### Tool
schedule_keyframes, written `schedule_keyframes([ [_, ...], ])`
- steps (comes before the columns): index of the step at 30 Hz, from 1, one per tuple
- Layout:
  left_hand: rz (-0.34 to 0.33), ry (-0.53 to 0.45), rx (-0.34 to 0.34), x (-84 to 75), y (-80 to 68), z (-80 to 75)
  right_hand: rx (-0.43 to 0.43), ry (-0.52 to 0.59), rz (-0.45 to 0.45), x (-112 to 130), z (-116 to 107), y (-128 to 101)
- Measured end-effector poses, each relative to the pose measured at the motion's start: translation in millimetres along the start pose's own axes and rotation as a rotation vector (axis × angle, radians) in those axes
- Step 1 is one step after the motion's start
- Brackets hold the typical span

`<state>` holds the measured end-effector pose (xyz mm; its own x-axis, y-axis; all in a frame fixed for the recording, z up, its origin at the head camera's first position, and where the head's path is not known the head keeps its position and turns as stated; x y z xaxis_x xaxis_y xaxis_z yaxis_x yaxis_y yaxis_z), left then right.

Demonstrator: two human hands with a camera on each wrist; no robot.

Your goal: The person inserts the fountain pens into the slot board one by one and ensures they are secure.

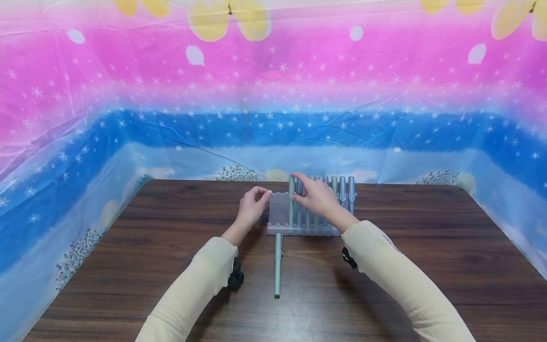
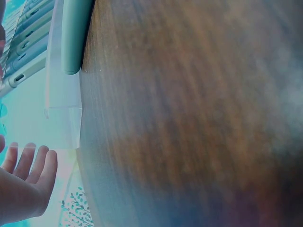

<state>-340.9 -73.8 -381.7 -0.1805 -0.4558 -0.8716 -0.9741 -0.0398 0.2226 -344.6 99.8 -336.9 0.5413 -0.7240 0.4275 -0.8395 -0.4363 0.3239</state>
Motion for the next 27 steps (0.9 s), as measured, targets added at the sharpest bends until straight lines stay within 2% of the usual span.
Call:
schedule_keyframes([
  [27, -0.004, -0.012, 0.011, 0.1, -0.4, -0.4, 0.014, -0.013, 0.012, 1.8, 1.1, 1.5],
])
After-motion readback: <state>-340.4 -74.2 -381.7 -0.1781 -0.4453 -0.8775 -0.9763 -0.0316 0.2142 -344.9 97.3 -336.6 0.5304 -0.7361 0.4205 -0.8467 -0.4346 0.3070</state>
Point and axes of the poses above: each hand's wrist, its own y-axis towards the middle knuckle, its own z-axis out of the palm, x = y × z, the point moved 4 cm from there along y, towards the middle knuckle, and after that the axes turned 4 degrees about y, right-handed, at the moved point
